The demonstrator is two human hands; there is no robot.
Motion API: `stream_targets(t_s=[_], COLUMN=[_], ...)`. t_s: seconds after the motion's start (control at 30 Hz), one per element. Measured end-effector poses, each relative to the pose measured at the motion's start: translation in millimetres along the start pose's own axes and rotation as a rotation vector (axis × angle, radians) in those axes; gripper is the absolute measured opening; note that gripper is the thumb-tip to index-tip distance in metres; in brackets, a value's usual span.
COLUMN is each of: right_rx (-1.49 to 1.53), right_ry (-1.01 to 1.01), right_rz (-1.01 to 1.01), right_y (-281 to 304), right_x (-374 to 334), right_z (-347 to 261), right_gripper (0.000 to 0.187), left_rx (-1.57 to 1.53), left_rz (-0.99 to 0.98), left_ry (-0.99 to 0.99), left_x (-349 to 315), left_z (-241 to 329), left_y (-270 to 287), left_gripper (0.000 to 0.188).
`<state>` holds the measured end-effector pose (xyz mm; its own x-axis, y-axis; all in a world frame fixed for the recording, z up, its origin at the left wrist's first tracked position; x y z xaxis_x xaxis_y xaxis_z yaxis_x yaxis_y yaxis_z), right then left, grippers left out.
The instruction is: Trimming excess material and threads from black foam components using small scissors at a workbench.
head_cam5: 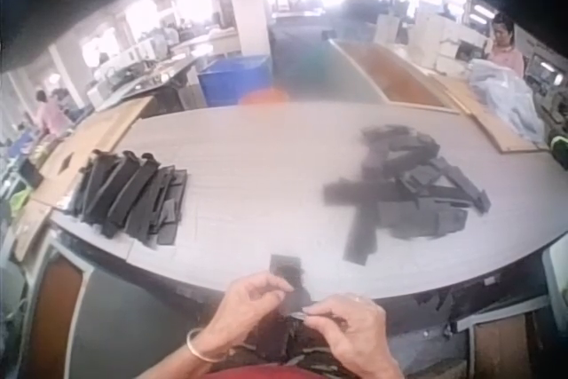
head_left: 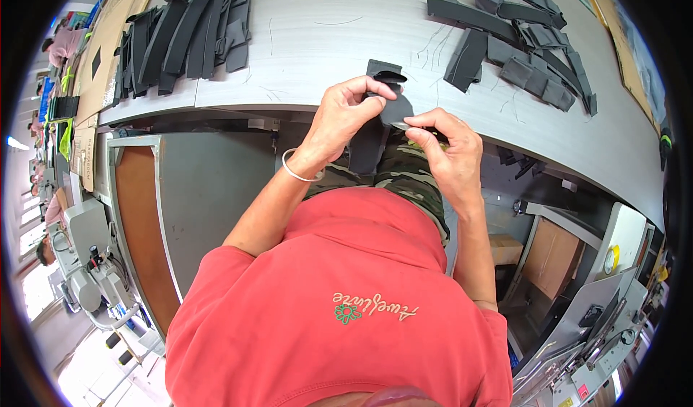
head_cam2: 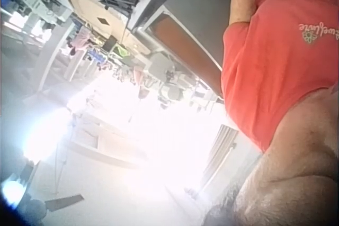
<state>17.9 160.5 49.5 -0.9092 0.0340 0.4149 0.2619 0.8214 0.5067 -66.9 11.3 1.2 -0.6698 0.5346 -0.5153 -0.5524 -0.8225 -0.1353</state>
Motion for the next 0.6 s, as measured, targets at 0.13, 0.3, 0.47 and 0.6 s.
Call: stream_targets(t_s=[0.13,0.3,0.47,0.6], right_rx=[0.222,0.114,-0.05,-0.113], right_ry=[-0.181,-0.178,-0.181,-0.141], right_rz=[0.115,0.128,0.118,0.119], right_y=[3,2,3,6], right_x=[-4,-4,-1,2], right_z=[14,19,17,14], right_gripper=[0.013,0.014,0.014,0.014], left_rx=[-0.305,-0.283,-0.237,-0.181], left_rz=[-0.079,-0.149,-0.169,-0.174], left_ry=[-0.022,-0.049,-0.071,-0.099], left_x=[-2,-9,-10,-9], left_z=[4,14,15,14], left_y=[-7,-13,-16,-16], left_gripper=[0.012,0.037,0.043,0.046])
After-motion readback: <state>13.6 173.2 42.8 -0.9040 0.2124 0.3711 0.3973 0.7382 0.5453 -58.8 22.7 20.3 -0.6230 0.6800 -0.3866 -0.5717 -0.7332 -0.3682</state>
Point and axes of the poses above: each hand's wrist, its own x-axis towards the middle knuckle, its own y-axis out of the back of the hand, z = x × y, the point moved 6 cm from there along x, towards the middle knuckle, and after that the axes turned 15 degrees about y, right-handed, at the moved point
